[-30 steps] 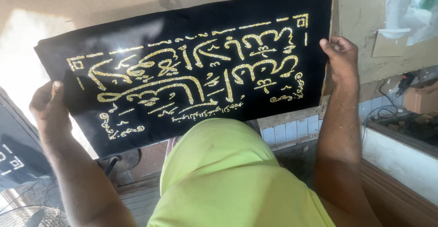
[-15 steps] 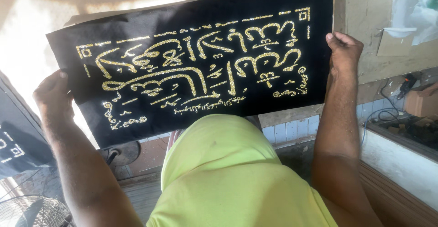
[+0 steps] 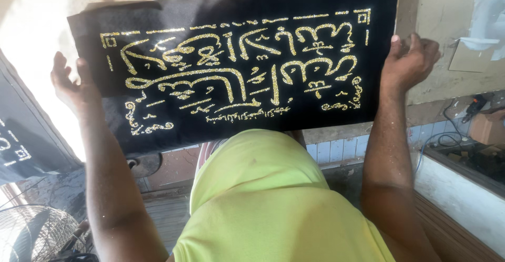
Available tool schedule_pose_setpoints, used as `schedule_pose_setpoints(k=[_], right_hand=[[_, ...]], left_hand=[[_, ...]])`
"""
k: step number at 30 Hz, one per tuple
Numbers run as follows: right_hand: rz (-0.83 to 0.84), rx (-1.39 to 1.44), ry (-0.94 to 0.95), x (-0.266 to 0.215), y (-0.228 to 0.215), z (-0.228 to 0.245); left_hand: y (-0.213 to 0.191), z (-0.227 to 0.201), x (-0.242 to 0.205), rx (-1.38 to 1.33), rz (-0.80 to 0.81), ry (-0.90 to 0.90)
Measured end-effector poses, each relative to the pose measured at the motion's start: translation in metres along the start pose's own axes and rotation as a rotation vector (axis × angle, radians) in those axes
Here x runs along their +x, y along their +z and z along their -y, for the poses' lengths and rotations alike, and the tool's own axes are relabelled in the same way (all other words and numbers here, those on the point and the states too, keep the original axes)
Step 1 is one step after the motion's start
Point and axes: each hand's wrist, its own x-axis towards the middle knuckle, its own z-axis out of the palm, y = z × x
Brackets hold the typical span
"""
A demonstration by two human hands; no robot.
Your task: The person spreads a white adhesive onto a flat board using a small rectangular card, then places a black fabric with gold patterns onto the board and presses it down with both hands. The person repeats the process on a second board and fabric.
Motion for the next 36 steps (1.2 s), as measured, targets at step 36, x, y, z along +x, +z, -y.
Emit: schedule_pose_setpoints(k=[36], right_hand=[[0.515,-0.061,-0.363,-0.019,0.019,0.044]], left_hand=[[0.015,-0.086,-0.013,0.524,0.517,0.01]])
